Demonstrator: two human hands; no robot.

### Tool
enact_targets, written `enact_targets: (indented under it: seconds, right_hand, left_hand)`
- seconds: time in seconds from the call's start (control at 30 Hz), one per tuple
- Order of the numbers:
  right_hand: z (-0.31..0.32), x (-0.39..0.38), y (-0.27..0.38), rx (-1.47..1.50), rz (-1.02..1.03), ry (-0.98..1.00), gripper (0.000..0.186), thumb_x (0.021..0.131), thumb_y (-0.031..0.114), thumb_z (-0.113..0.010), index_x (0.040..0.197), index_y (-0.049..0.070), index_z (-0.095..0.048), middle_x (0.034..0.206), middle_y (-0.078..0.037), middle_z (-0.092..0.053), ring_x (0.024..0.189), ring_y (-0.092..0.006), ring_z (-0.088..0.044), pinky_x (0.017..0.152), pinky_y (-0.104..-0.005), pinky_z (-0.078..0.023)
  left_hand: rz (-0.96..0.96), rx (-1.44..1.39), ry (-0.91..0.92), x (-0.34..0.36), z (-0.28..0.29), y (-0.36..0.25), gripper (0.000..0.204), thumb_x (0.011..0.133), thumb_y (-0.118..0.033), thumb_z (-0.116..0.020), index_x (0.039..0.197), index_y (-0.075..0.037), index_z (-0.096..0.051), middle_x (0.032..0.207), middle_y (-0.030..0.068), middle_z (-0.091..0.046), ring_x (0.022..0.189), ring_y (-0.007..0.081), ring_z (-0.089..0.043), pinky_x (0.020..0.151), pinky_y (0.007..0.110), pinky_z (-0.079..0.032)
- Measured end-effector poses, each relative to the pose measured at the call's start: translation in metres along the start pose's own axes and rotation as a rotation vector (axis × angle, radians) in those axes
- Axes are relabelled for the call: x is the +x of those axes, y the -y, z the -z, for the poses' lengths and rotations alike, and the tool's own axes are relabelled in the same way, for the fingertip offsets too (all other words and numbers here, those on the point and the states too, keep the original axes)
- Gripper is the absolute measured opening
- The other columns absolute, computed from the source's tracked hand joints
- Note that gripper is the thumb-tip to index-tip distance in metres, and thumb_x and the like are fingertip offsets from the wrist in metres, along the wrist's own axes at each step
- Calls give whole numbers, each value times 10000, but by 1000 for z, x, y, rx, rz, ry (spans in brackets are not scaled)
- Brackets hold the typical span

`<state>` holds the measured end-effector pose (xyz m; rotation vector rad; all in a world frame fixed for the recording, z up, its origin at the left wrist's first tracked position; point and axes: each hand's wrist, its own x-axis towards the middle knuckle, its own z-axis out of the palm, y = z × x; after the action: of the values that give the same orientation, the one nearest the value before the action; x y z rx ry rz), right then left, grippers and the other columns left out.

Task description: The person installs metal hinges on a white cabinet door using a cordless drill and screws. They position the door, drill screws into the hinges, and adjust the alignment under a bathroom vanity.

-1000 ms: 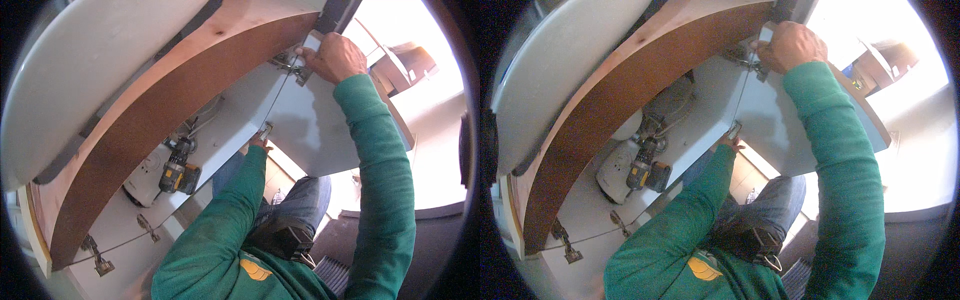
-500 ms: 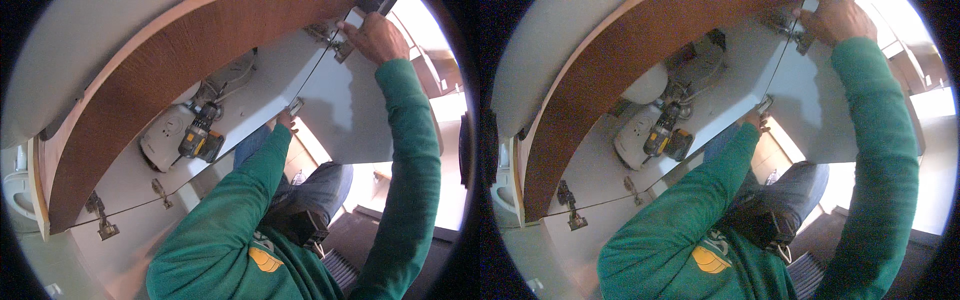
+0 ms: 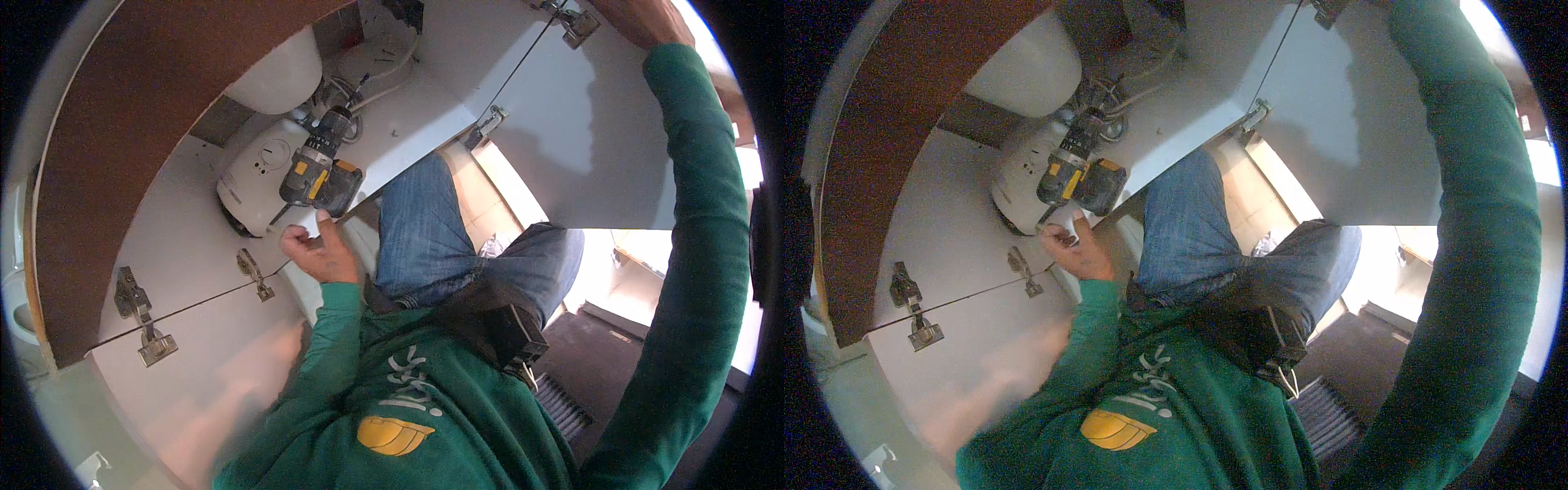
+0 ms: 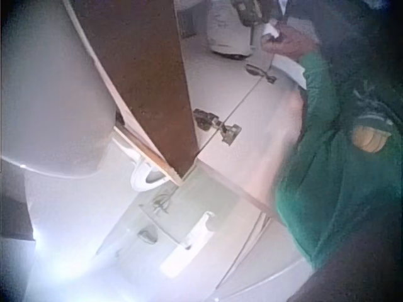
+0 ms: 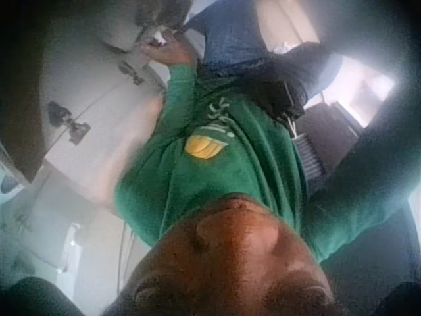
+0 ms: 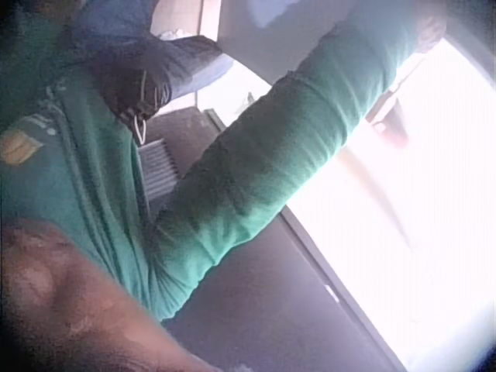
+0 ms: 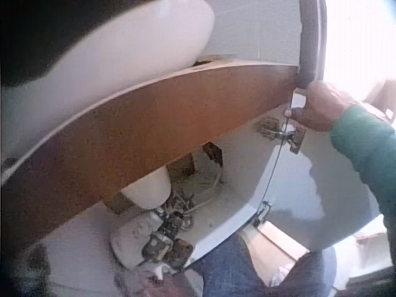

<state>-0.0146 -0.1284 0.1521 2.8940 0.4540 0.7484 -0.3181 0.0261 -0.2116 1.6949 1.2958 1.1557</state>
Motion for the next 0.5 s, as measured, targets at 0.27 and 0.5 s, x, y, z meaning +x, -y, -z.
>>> enact_targets:
  seconds: [0.27,0.5]
  right_hand:
    - [-8,0,-13,47,152,-58,536,866,473,-761,1018,-41,-743,994,-271,-733,967,-403,-724,865,-470,-564]
    - [-18,30,-18,4,21,74,551,869,493,-753,1005,-41,-743,982,-289,-726,951,-427,-720,845,-486,-569]
  left_hand:
    - [-48,-206,384,40,-32,12,682,811,-248,-884,1337,23,-543,1279,144,-624,1163,266,-603,1031,405,-465]
    - [37,-310,624,83,-46,23,365,880,-228,-839,1153,-36,-692,1066,59,-715,994,193,-672,884,360,-544]
